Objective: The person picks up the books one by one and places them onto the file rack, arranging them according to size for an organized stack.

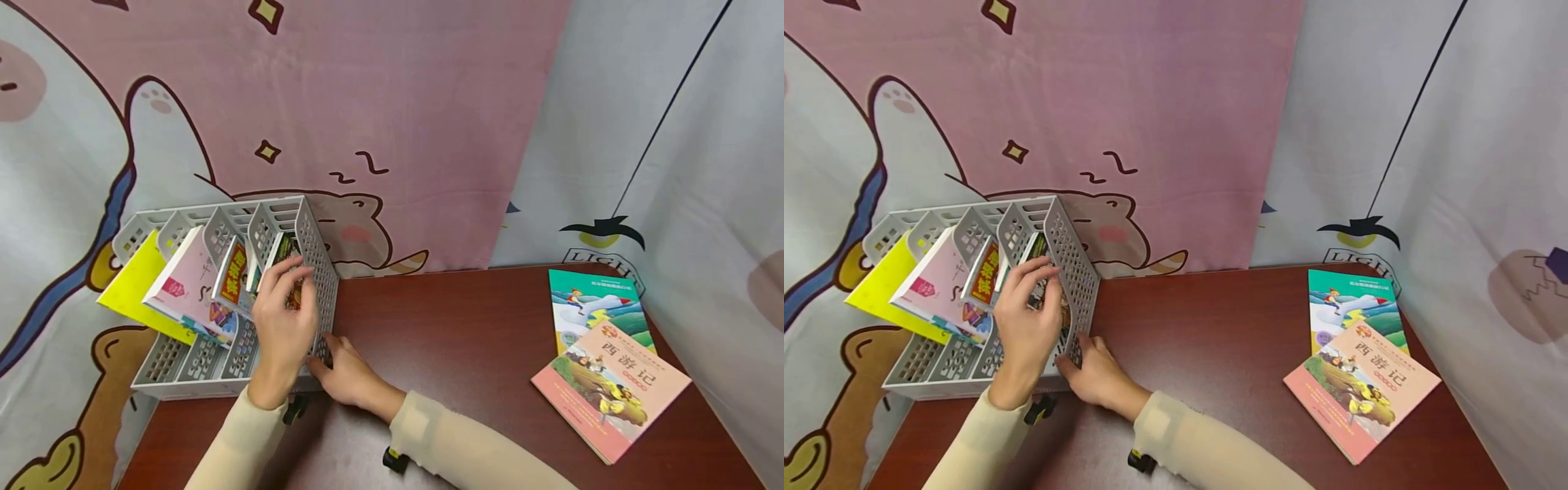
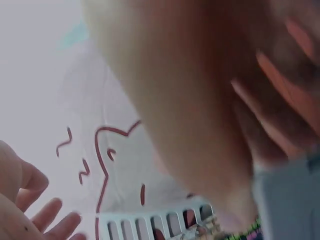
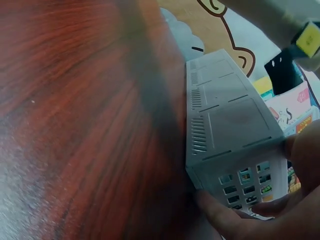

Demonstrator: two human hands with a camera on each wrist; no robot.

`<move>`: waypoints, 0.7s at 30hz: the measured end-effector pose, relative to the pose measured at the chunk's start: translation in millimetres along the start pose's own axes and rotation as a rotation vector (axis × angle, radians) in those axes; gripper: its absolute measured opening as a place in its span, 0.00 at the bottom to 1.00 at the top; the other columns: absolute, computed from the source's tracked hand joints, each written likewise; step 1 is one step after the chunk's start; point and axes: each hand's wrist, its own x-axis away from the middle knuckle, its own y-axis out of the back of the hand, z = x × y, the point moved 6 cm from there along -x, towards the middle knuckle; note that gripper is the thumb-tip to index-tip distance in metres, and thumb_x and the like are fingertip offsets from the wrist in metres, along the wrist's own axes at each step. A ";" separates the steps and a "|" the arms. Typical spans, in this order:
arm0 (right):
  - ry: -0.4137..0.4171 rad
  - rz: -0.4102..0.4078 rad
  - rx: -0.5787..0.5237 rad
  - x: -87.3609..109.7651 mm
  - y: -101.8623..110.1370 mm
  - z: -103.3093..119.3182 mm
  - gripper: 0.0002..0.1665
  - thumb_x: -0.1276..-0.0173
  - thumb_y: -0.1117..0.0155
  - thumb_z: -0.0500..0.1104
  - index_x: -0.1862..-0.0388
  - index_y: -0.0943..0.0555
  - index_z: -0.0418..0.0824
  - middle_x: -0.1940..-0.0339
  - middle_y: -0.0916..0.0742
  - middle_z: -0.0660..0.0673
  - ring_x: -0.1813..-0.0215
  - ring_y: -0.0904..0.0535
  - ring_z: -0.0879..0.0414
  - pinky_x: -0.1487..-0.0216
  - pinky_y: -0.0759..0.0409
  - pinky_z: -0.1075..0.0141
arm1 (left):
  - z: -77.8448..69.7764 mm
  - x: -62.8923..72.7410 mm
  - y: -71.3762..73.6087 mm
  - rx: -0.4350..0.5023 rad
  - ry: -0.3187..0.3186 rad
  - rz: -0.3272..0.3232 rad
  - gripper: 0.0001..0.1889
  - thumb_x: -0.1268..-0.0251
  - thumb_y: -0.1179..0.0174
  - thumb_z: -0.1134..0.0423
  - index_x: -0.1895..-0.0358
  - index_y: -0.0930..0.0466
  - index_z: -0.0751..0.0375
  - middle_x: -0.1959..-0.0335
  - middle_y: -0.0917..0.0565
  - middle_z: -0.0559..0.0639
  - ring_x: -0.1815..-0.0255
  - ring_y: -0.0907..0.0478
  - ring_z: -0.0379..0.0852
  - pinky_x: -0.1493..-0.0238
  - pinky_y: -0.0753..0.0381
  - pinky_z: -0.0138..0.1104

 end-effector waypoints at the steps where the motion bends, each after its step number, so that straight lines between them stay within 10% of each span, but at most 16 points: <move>1: 0.013 0.002 0.003 -1.1 0.1 -0.7 0.42 0.14 0.43 0.64 0.15 0.30 0.38 0.26 0.18 0.33 0.26 0.19 0.38 0.25 0.19 0.44 | -3.5 1.4 -1.3 0.007 0.007 0.031 0.09 0.21 0.37 0.69 0.51 0.06 0.62 0.40 0.09 0.57 0.35 0.12 0.58 0.31 0.18 0.42; 9: 0.293 -0.047 0.265 -31.1 -20.4 -64.5 0.17 0.14 0.45 0.51 0.43 0.14 0.44 0.45 0.08 0.45 0.43 0.11 0.54 0.45 0.11 0.59 | -29.0 28.3 -29.4 -0.009 -0.020 0.302 0.08 0.22 0.34 0.65 0.50 0.07 0.57 0.48 0.07 0.49 0.48 0.09 0.48 0.43 0.12 0.43; 14: 0.202 0.010 0.155 -9.7 23.6 -72.1 0.13 0.16 0.42 0.50 0.50 0.13 0.46 0.56 0.07 0.49 0.56 0.11 0.59 0.57 0.13 0.63 | -36.6 42.8 -46.8 -0.024 -0.044 0.390 0.07 0.21 0.34 0.63 0.50 0.07 0.53 0.55 0.07 0.45 0.59 0.10 0.42 0.57 0.11 0.42; 21: -0.034 0.080 -0.105 65.8 124.1 -43.5 0.25 0.14 0.40 0.46 0.26 0.20 0.34 0.48 0.10 0.35 0.62 0.07 0.47 0.65 0.10 0.61 | -46.2 66.5 -76.8 -0.022 0.026 0.540 0.09 0.20 0.34 0.60 0.45 0.08 0.49 0.58 0.08 0.40 0.65 0.14 0.35 0.62 0.13 0.35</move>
